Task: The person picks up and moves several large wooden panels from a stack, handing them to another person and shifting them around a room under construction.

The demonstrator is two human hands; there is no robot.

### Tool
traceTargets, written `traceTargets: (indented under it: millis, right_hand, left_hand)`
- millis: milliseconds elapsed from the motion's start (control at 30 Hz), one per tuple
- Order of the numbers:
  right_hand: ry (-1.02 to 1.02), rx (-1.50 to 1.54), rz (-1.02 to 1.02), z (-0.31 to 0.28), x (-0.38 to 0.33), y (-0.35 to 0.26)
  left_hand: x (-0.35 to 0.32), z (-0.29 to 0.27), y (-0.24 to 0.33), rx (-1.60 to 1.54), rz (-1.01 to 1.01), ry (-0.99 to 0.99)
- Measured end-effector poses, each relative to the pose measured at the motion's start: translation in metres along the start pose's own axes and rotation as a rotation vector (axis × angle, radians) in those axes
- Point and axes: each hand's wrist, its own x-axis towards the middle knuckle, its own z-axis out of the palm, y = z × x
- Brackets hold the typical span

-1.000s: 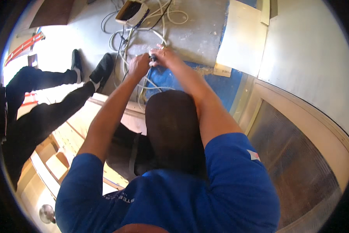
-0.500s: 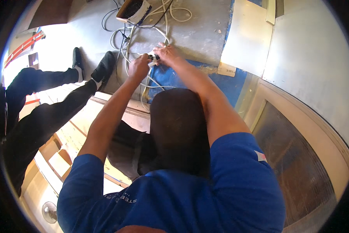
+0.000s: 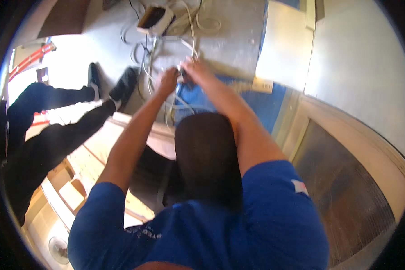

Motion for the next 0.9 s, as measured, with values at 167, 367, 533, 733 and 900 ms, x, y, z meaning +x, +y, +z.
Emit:
traceTargets:
  millis: [167, 367, 533, 733, 900]
  right_hand:
    - [0.105, -0.057, -0.089, 0.000, -0.006, -0.005]
    - [0.215, -0.003, -0.079, 0.007, -0.009, -0.011]
    - [0.256, 0.031, -0.089, 0.008, -0.014, -0.008]
    - [0.204, -0.018, -0.112, 0.015, -0.023, -0.014]
    - [0.369, 0.017, -0.105, 0.019, -0.024, -0.008]
  left_hand:
    - [-0.022, -0.020, 0.036, 0.029, -0.067, 0.074]
    - [-0.008, -0.044, 0.057, 0.280, -0.244, -0.197]
    - [-0.013, -0.044, 0.055, 0.198, -0.215, -0.204]
    - [-0.048, -0.037, 0.055, 0.239, -0.239, -0.207]
    - [-0.026, -0.028, 0.043, 0.231, -0.195, -0.167]
